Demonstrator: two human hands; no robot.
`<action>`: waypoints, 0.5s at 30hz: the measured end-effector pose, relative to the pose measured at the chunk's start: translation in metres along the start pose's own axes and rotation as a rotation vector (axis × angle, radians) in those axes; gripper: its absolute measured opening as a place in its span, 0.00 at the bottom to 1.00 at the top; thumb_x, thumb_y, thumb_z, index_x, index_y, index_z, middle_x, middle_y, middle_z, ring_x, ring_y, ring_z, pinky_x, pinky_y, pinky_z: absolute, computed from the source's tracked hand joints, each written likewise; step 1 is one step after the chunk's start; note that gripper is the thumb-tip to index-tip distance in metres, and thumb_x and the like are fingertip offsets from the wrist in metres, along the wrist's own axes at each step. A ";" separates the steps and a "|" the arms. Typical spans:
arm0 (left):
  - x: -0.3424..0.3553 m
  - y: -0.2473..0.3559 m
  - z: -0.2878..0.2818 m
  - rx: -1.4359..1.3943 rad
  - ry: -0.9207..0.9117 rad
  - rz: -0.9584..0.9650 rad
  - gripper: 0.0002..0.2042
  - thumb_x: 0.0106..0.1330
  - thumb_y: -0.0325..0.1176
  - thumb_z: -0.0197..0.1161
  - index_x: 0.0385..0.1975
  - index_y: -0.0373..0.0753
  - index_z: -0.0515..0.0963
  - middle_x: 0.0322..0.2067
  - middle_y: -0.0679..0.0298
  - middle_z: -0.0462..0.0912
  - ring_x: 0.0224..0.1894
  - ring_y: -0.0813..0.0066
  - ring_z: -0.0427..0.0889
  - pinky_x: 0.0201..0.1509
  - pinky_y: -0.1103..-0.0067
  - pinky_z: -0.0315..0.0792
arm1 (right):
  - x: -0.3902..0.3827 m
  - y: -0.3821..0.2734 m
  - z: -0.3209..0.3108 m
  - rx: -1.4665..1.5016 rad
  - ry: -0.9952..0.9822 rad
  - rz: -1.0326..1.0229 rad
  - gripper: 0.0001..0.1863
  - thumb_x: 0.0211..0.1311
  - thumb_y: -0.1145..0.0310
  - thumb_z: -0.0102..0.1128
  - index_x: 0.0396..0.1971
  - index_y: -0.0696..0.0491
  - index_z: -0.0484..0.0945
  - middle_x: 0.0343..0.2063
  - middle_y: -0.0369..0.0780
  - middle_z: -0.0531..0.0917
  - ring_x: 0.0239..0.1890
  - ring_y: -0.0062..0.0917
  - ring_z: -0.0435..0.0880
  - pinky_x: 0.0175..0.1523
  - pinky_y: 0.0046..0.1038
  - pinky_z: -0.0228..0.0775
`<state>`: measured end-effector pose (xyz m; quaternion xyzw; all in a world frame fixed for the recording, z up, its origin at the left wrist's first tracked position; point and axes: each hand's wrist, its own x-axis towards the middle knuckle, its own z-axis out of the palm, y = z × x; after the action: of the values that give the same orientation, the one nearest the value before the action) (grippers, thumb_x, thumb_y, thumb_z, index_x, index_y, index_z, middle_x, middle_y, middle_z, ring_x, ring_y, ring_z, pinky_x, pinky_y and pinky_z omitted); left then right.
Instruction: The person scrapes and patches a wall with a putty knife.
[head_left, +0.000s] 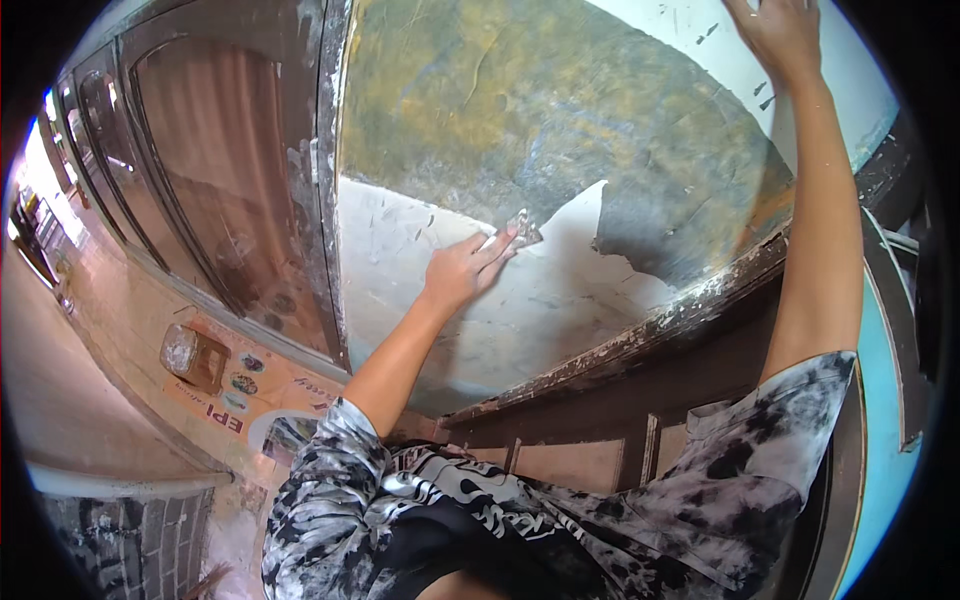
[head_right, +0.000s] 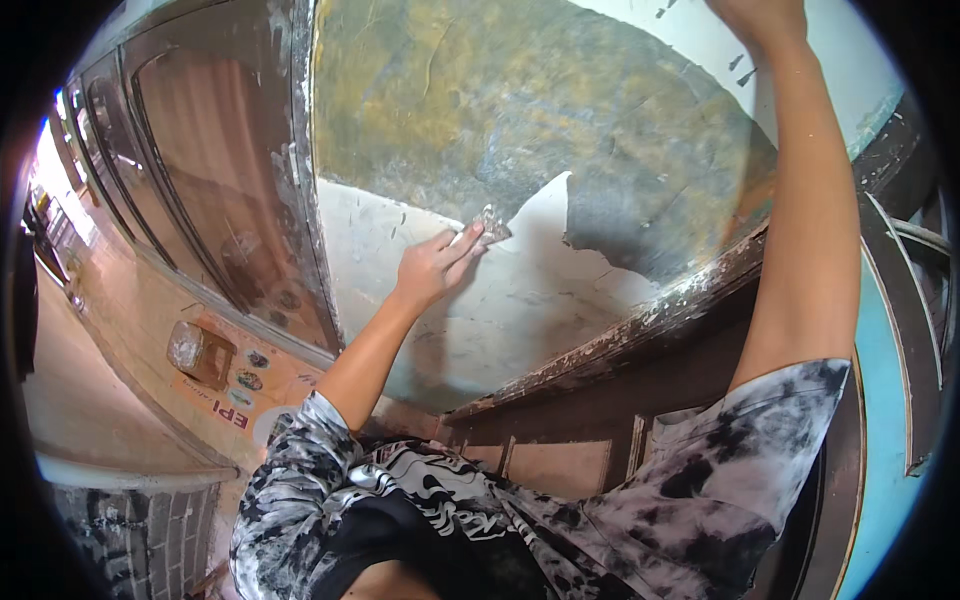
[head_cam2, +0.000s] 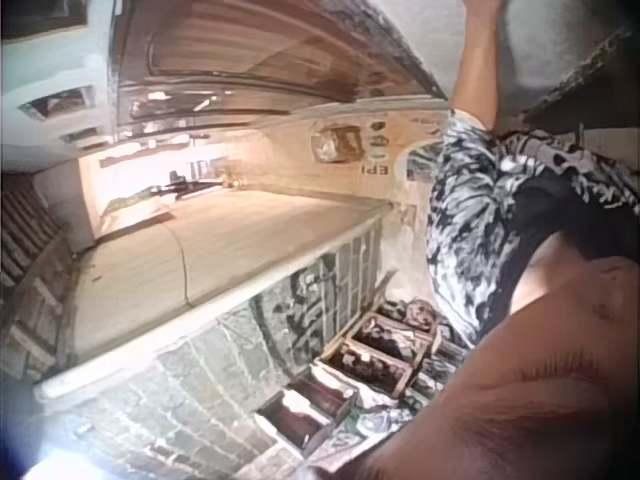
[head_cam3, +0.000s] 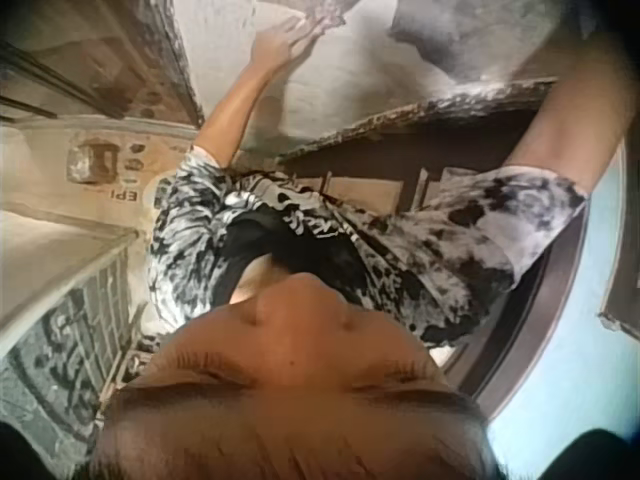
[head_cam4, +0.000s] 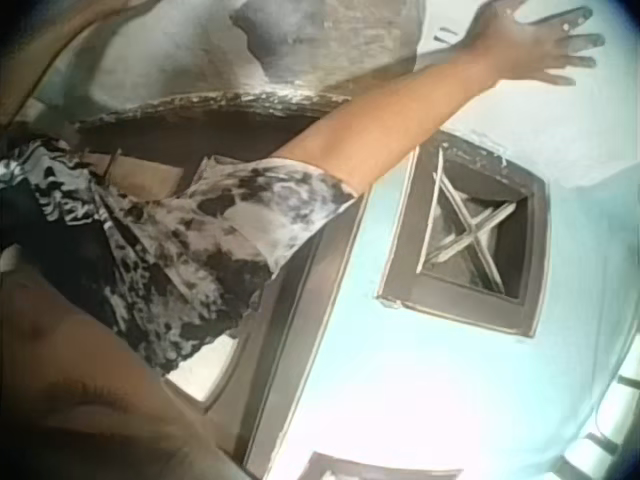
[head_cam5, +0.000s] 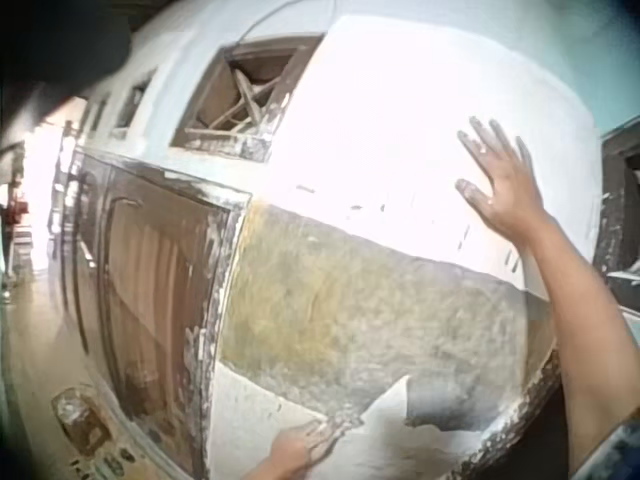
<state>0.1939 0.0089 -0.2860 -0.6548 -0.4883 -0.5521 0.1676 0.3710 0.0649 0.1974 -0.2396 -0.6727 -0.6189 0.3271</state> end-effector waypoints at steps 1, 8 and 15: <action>-0.002 0.000 0.001 0.005 -0.025 0.013 0.23 0.65 0.41 0.72 0.61 0.55 0.82 0.24 0.65 0.73 0.20 0.65 0.77 0.23 0.70 0.72 | -0.001 0.000 -0.001 0.004 -0.013 0.009 0.38 0.66 0.47 0.58 0.75 0.43 0.65 0.79 0.41 0.58 0.81 0.43 0.50 0.80 0.55 0.37; -0.011 0.005 -0.005 -0.012 0.008 -0.043 0.22 0.63 0.38 0.73 0.59 0.56 0.83 0.23 0.64 0.73 0.21 0.64 0.78 0.23 0.68 0.72 | 0.000 0.000 0.002 0.047 -0.041 0.015 0.38 0.66 0.46 0.59 0.74 0.42 0.65 0.79 0.40 0.57 0.81 0.43 0.50 0.80 0.54 0.36; -0.019 0.005 0.001 -0.052 -0.058 -0.042 0.23 0.63 0.37 0.74 0.60 0.58 0.83 0.23 0.64 0.74 0.20 0.63 0.77 0.22 0.68 0.71 | -0.002 0.006 -0.005 0.021 -0.051 0.011 0.38 0.66 0.46 0.58 0.75 0.41 0.65 0.79 0.40 0.57 0.81 0.43 0.49 0.80 0.55 0.35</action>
<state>0.2006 -0.0014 -0.3018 -0.6643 -0.4922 -0.5486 0.1247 0.3773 0.0606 0.2001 -0.2556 -0.6860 -0.6037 0.3155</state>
